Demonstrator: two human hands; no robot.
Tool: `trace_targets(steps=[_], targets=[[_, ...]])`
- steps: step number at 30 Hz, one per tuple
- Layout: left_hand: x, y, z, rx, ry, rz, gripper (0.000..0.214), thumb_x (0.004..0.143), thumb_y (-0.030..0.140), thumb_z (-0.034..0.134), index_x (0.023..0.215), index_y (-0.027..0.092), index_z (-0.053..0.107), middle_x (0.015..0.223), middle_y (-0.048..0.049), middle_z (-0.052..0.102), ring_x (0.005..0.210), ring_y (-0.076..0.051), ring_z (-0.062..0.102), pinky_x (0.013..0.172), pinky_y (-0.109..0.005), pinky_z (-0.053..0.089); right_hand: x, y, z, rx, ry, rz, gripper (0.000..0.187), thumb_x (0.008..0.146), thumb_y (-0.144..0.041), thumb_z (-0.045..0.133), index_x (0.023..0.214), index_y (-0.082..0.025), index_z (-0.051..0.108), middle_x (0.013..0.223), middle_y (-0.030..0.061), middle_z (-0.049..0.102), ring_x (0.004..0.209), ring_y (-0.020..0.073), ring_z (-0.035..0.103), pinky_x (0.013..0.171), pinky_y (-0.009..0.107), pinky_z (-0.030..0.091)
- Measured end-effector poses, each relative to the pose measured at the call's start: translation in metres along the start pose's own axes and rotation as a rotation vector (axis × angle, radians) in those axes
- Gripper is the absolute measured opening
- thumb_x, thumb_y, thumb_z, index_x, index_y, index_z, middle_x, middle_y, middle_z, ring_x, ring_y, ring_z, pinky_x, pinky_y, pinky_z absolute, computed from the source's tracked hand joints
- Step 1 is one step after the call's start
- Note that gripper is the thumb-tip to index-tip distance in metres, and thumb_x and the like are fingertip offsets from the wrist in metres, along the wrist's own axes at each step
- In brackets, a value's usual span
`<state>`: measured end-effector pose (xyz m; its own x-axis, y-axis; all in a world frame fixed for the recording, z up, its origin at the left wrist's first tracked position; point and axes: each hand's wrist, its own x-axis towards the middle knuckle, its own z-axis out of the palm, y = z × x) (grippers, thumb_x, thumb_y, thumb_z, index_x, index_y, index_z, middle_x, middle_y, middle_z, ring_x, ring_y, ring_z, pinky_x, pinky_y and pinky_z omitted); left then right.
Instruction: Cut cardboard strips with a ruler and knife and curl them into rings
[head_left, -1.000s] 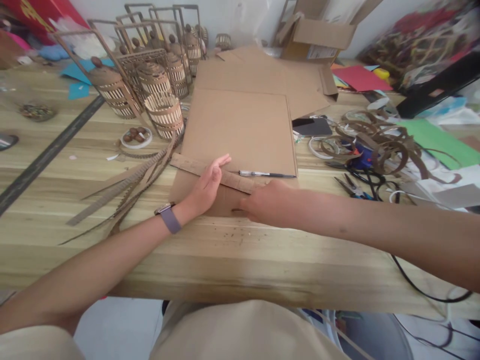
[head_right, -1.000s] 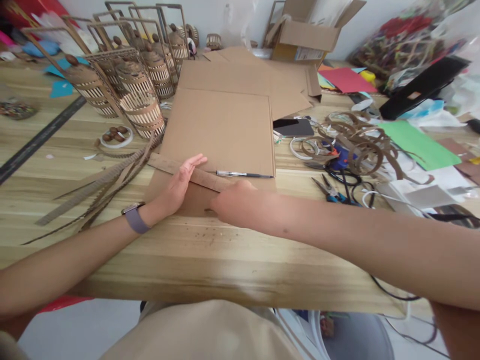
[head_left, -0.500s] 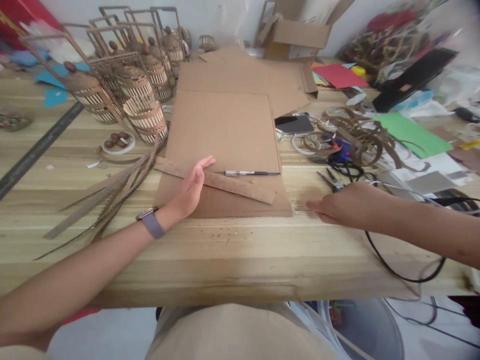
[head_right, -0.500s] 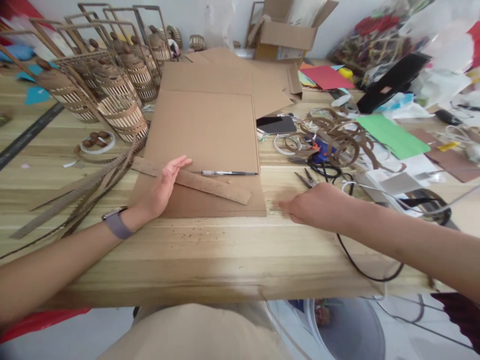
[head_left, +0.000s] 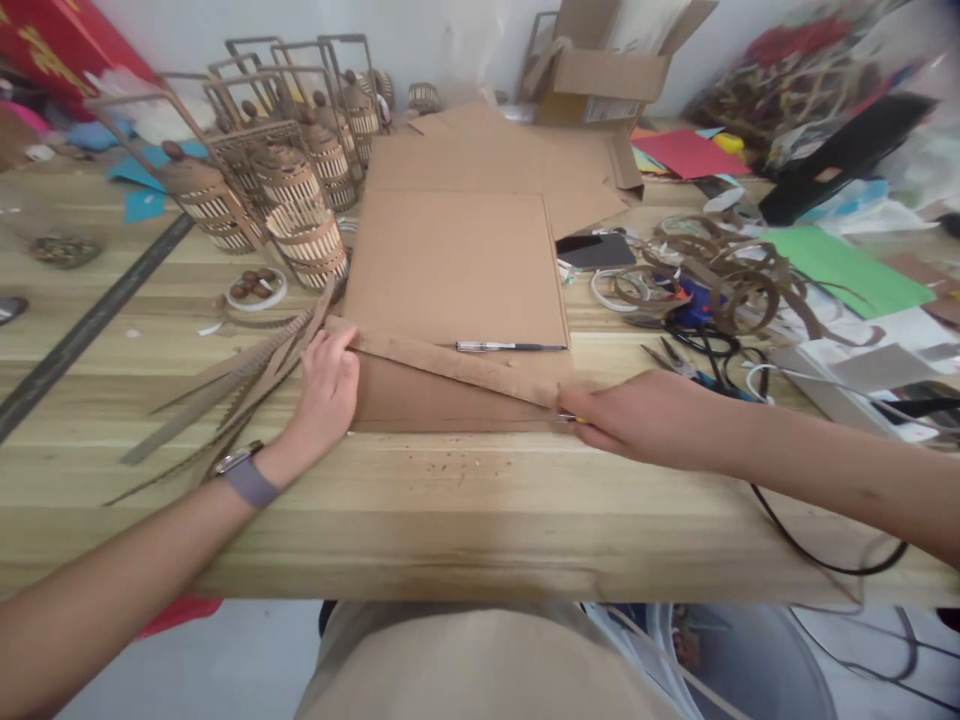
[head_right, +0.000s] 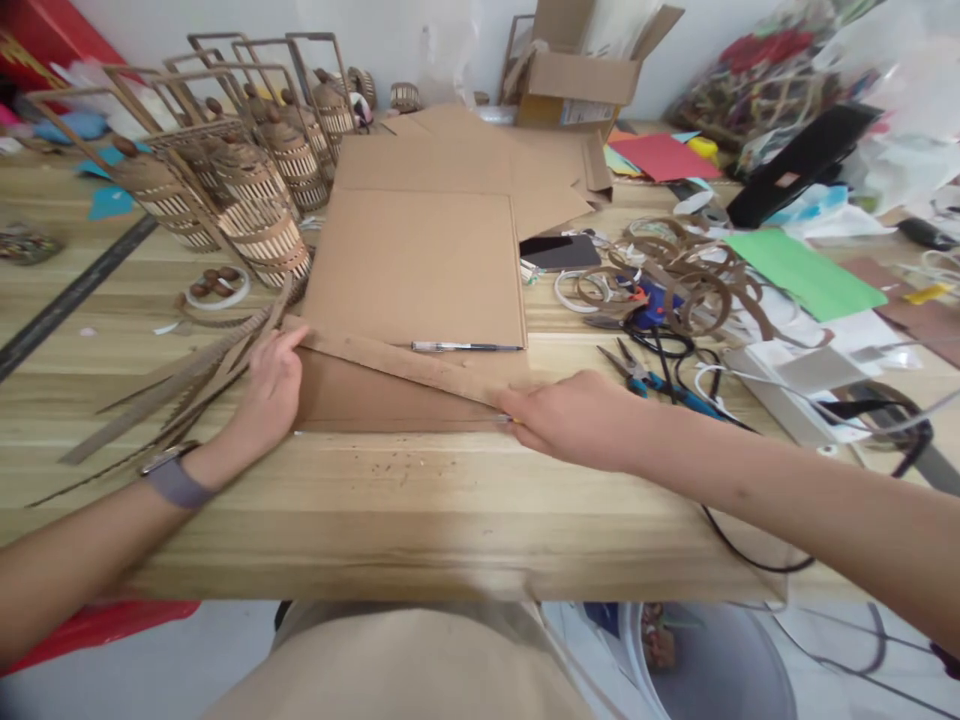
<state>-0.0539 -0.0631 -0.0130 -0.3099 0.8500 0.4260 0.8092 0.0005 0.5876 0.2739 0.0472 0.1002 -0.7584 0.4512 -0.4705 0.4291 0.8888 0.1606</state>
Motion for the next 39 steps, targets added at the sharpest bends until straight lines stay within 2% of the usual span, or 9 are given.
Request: trace_targets(steps=[3, 7, 10, 16, 24, 27, 32, 37, 39], targets=[[-0.004, 0.008, 0.013, 0.007, 0.005, 0.017, 0.064, 0.102, 0.055, 0.014, 0.134, 0.016, 0.053, 0.138, -0.0152, 0.054, 0.14, -0.029, 0.037, 0.119, -0.055, 0.022, 0.028, -0.019, -0.011, 0.0, -0.012, -0.081, 0.028, 0.099, -0.033, 0.041, 0.112, -0.017, 0.06, 0.079, 0.0079, 0.073, 0.063, 0.0192, 0.064, 0.05, 0.028, 0.024], [0.005, 0.016, 0.02, 0.002, 0.018, 0.039, 0.063, 0.101, 0.058, 0.014, 0.131, 0.021, 0.055, 0.133, -0.0138, 0.057, 0.135, -0.026, 0.043, 0.12, -0.052, 0.022, 0.062, -0.044, -0.024, -0.071, 0.069, -0.196, 0.027, 0.098, -0.027, 0.042, 0.113, -0.016, 0.061, 0.078, 0.009, 0.072, 0.063, 0.0204, 0.064, 0.051, 0.027, 0.031], [0.017, 0.019, 0.018, 0.009, 0.048, 0.066, 0.065, 0.101, 0.058, 0.015, 0.135, 0.015, 0.051, 0.141, -0.018, 0.05, 0.142, -0.028, 0.033, 0.12, -0.053, 0.017, 0.077, -0.057, -0.029, -0.129, 0.097, -0.26, 0.026, 0.097, -0.022, 0.042, 0.114, -0.016, 0.061, 0.079, 0.0096, 0.073, 0.067, 0.0221, 0.066, 0.051, 0.028, 0.035], [0.024, 0.027, 0.026, -0.055, -0.088, 0.226, 0.066, 0.102, 0.057, 0.013, 0.14, 0.013, 0.045, 0.146, -0.0194, 0.045, 0.144, -0.028, 0.03, 0.119, -0.051, 0.021, 0.088, -0.066, -0.033, -0.177, 0.087, -0.317, 0.026, 0.096, -0.016, 0.043, 0.115, -0.017, 0.06, 0.079, 0.0089, 0.073, 0.07, 0.0232, 0.069, 0.051, 0.028, 0.036], [0.022, 0.026, 0.025, -0.178, -0.115, 0.202, 0.064, 0.103, 0.056, 0.013, 0.138, 0.014, 0.046, 0.142, -0.0172, 0.051, 0.141, -0.026, 0.037, 0.119, -0.049, 0.024, 0.086, -0.075, -0.051, -0.15, 0.03, -0.278, 0.031, 0.089, -0.003, 0.049, 0.109, -0.02, 0.066, 0.082, 0.0092, 0.074, 0.075, 0.0241, 0.069, 0.056, 0.031, 0.039], [0.022, 0.025, 0.025, -0.188, -0.12, 0.213, 0.066, 0.102, 0.058, 0.013, 0.139, 0.014, 0.045, 0.142, -0.0174, 0.05, 0.141, -0.026, 0.037, 0.119, -0.05, 0.024, 0.082, -0.07, -0.051, -0.12, 0.03, -0.28, 0.031, 0.085, 0.0, 0.052, 0.104, -0.019, 0.068, 0.083, 0.0098, 0.074, 0.076, 0.0254, 0.069, 0.059, 0.032, 0.04], [0.022, 0.025, 0.024, -0.189, -0.158, 0.206, 0.068, 0.101, 0.06, 0.012, 0.14, 0.015, 0.045, 0.143, -0.0163, 0.05, 0.143, -0.025, 0.035, 0.12, -0.048, 0.021, 0.073, -0.047, -0.03, -0.123, 0.035, -0.246, 0.025, 0.085, -0.005, 0.052, 0.102, -0.018, 0.066, 0.075, 0.0079, 0.072, 0.071, 0.0244, 0.067, 0.057, 0.032, 0.038], [0.021, 0.025, 0.022, -0.21, -0.168, 0.177, 0.069, 0.101, 0.061, 0.013, 0.141, 0.016, 0.045, 0.144, -0.0161, 0.05, 0.143, -0.026, 0.034, 0.12, -0.05, 0.021, 0.053, -0.024, -0.011, -0.19, -0.094, -0.094, 0.028, 0.089, -0.01, 0.05, 0.11, -0.02, 0.065, 0.066, 0.0075, 0.069, 0.06, 0.022, 0.062, 0.05, 0.03, 0.029], [0.021, 0.026, 0.021, -0.221, -0.168, 0.165, 0.069, 0.1, 0.062, 0.013, 0.141, 0.016, 0.045, 0.145, -0.0164, 0.049, 0.143, -0.027, 0.034, 0.12, -0.05, 0.022, 0.039, -0.011, -0.004, -0.18, -0.088, -0.032, 0.03, 0.088, -0.01, 0.05, 0.11, -0.022, 0.067, 0.064, 0.008, 0.068, 0.055, 0.0202, 0.059, 0.05, 0.031, 0.027]])
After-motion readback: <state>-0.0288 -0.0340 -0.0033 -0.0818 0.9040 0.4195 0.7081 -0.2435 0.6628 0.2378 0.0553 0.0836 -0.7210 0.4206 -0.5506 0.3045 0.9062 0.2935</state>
